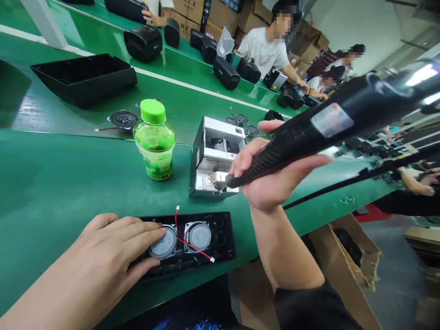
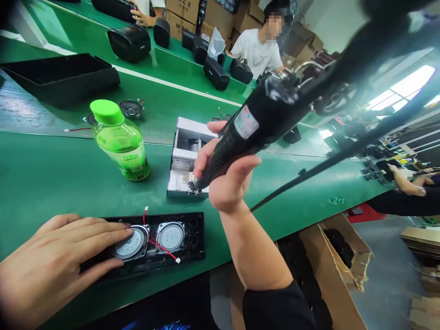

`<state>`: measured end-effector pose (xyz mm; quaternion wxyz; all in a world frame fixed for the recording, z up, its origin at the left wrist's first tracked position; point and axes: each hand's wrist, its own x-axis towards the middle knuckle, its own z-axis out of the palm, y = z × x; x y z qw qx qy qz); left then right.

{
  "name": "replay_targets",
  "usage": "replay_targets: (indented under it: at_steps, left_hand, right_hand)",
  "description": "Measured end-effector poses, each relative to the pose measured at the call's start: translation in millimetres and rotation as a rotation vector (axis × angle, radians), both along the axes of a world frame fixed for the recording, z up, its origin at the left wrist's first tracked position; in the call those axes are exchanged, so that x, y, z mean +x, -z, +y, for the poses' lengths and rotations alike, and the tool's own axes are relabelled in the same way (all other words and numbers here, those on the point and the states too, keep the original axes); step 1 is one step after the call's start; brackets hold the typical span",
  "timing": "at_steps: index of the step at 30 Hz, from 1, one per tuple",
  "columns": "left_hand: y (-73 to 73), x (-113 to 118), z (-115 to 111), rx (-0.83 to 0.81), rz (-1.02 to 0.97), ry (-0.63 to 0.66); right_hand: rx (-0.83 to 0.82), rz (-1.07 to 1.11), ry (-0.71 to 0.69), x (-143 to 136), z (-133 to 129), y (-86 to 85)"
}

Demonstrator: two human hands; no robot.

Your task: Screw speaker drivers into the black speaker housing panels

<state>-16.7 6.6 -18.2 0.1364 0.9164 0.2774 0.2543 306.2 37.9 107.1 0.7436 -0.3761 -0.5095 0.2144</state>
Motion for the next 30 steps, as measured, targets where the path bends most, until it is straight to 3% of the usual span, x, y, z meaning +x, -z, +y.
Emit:
replay_targets:
  at_steps: [4, 7, 11, 14, 18, 21, 23, 30]
  left_hand:
    - [-4.5, -1, -1, -0.021, 0.003, -0.003]
    - [-8.0, 0, -1, -0.021, -0.001, -0.006]
    - [-17.2, 3, 0, -0.032, -0.045, -0.028]
    - [-28.9, 14, -2, -0.038, -0.132, -0.074]
    - [-45.6, 47, -9, -0.011, -0.194, -0.101]
    - [-53.5, 74, -13, -0.019, -0.227, -0.027]
    - [-56.7, 85, -16, -0.076, -0.267, 0.034]
    - [-62.1, 83, -26, -0.255, -0.349, 0.069]
  right_hand:
    - [0.025, 0.071, 0.148, -1, 4, -4.6]
    - [0.006, 0.068, 0.157, 0, 3, -4.1]
    - [-0.032, 0.073, 0.115, 0, -2, 2.8]
    - [-0.012, 0.126, 0.1, -1, -14, -1.8]
    - [-0.133, 0.21, -0.04, -4, -47, -34.4]
    - [-0.228, 0.206, -0.167, -9, -73, -59.1]
    - [-0.212, 0.222, -0.207, -15, -85, -65.9]
    - [-0.169, 0.286, -0.237, -26, -103, -56.2]
